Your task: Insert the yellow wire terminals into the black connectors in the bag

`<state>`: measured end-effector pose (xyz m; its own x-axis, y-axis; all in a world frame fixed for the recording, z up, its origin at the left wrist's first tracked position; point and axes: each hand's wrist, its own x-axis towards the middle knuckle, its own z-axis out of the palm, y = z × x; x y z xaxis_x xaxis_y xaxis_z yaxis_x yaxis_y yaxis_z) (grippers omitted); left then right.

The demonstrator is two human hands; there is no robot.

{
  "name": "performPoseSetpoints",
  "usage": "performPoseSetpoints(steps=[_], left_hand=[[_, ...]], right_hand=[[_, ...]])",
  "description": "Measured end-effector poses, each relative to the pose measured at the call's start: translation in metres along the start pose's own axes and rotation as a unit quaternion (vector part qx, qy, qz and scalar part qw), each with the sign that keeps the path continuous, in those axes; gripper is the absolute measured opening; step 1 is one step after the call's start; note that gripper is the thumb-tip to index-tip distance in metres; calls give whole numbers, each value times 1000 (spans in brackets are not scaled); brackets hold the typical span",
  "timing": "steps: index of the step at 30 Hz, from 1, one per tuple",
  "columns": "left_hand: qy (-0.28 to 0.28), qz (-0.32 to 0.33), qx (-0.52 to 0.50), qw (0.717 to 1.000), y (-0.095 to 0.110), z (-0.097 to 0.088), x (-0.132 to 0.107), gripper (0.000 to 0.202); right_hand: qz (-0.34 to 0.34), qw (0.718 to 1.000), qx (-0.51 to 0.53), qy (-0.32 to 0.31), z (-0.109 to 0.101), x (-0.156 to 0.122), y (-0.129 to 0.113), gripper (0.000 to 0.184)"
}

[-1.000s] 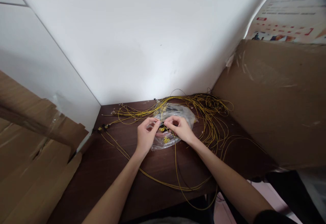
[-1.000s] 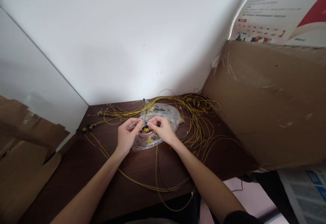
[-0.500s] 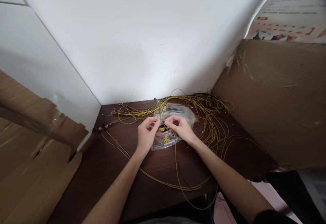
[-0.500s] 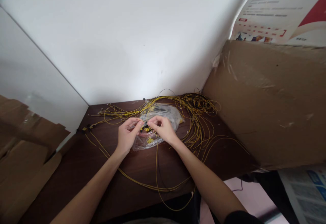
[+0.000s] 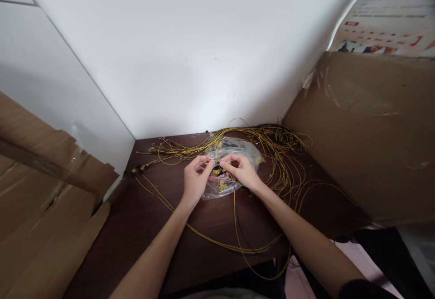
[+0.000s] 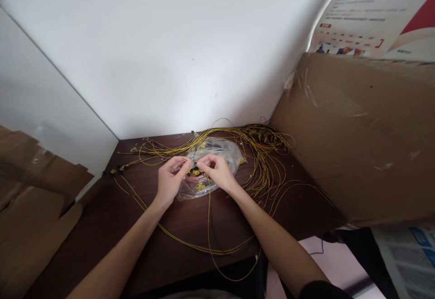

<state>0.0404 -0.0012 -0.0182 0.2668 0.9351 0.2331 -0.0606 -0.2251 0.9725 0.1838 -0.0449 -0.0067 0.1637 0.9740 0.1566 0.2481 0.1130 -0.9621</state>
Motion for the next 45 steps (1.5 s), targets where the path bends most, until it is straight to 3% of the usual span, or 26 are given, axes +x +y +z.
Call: performPoseSetpoints(steps=[6,11,45], left_hand=[[-22,-13,-16,1000,1,1,-1,20],[-52,-44,-54,996,0,2,-3,22],[-39,-18,-42,998,7,3,-4,21]], right_hand=[[-95,992,-79,26,0,0,2,17],[-113,991,-66,11,-1,-1,-1,13],[3,994,104,-30,3,-1,-3,25]])
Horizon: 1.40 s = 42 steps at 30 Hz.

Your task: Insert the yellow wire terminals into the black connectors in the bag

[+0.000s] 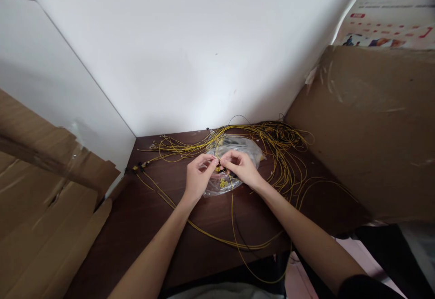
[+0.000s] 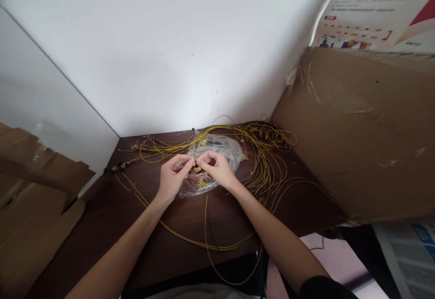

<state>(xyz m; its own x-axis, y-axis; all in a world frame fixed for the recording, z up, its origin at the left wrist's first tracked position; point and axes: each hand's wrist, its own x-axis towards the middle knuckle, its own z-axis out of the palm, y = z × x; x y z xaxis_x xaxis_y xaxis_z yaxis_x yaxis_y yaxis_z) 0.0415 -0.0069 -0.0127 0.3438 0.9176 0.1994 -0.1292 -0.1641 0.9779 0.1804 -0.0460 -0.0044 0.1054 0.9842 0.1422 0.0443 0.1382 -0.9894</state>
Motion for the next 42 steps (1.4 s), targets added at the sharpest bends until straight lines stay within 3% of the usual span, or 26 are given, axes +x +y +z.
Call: performPoseSetpoints(steps=[8,21,42], left_hand=[[53,80,67,993,0,-5,3,14],[15,82,68,994,1,-7,4,12],[-54,156,100,981,5,-8,5,5]], right_hand=[[-5,1000,-13,3,-1,1,3,24],[-1,999,-36,-3,-2,1,3,24],[1,1000,-25,-3,-2,1,1,24]])
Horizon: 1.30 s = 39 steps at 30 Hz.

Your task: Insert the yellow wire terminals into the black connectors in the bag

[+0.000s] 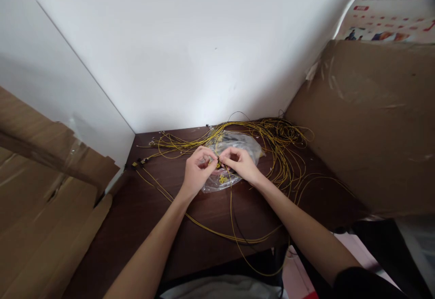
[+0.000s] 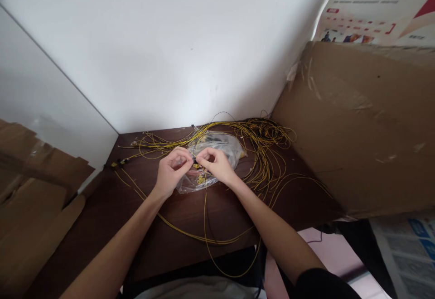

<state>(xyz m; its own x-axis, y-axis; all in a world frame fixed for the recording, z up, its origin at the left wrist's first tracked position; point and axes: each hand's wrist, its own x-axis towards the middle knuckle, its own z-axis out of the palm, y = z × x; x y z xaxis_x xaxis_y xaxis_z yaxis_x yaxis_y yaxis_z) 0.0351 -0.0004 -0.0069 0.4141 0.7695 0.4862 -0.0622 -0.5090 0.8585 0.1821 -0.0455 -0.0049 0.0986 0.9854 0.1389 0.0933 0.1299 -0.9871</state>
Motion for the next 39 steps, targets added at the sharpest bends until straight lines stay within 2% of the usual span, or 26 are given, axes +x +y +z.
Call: performPoseSetpoints(steps=[6,10,17,22,31,39], left_hand=[[51,25,67,996,0,0,-1,10],[56,38,102,992,0,1,-2,9],[65,70,174,980,2,-1,-3,4],[52,64,161,984,3,0,-4,7],[74,29,101,992,-1,1,-4,7],[97,-32,77,992,-2,1,-3,13]], right_hand=[[3,1000,-9,3,0,-1,-1,21],[4,1000,0,5,0,-1,0,22],[17,998,29,46,0,0,-2,26],[17,998,29,43,0,0,-2,27],[14,999,22,40,0,0,0,25],[0,999,7,39,-1,1,5,24]])
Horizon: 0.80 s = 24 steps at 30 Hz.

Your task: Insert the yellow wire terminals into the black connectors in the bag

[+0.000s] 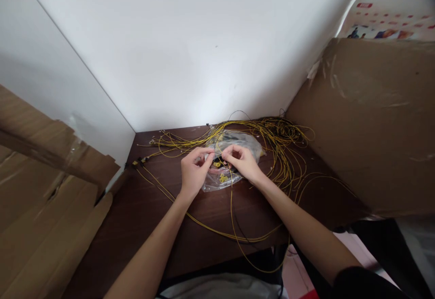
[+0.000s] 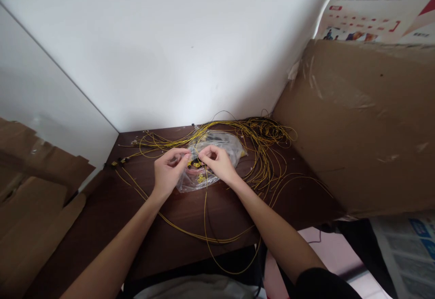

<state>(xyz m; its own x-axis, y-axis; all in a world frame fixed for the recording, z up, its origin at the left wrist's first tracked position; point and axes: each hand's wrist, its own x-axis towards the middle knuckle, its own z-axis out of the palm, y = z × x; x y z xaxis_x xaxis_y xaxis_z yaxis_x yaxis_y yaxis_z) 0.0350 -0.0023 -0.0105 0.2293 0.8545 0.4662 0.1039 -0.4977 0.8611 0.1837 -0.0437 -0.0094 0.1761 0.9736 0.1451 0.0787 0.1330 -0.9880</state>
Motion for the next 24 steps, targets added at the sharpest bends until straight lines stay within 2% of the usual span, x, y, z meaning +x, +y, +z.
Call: performPoseSetpoints(steps=[5,15,19,24], left_hand=[[23,-47,-29,998,-1,1,1,17],[29,-68,-44,996,2,2,2,16],[18,-58,-30,998,3,1,1,17],[0,-8,-20,1000,3,1,1,15]], right_hand=[[-50,998,-48,-4,0,-2,-2,18],[-66,994,-90,-10,0,-2,-2,15],[-67,993,-93,-12,-1,-2,-1,15],[-63,993,-98,-14,-1,-1,1,15]])
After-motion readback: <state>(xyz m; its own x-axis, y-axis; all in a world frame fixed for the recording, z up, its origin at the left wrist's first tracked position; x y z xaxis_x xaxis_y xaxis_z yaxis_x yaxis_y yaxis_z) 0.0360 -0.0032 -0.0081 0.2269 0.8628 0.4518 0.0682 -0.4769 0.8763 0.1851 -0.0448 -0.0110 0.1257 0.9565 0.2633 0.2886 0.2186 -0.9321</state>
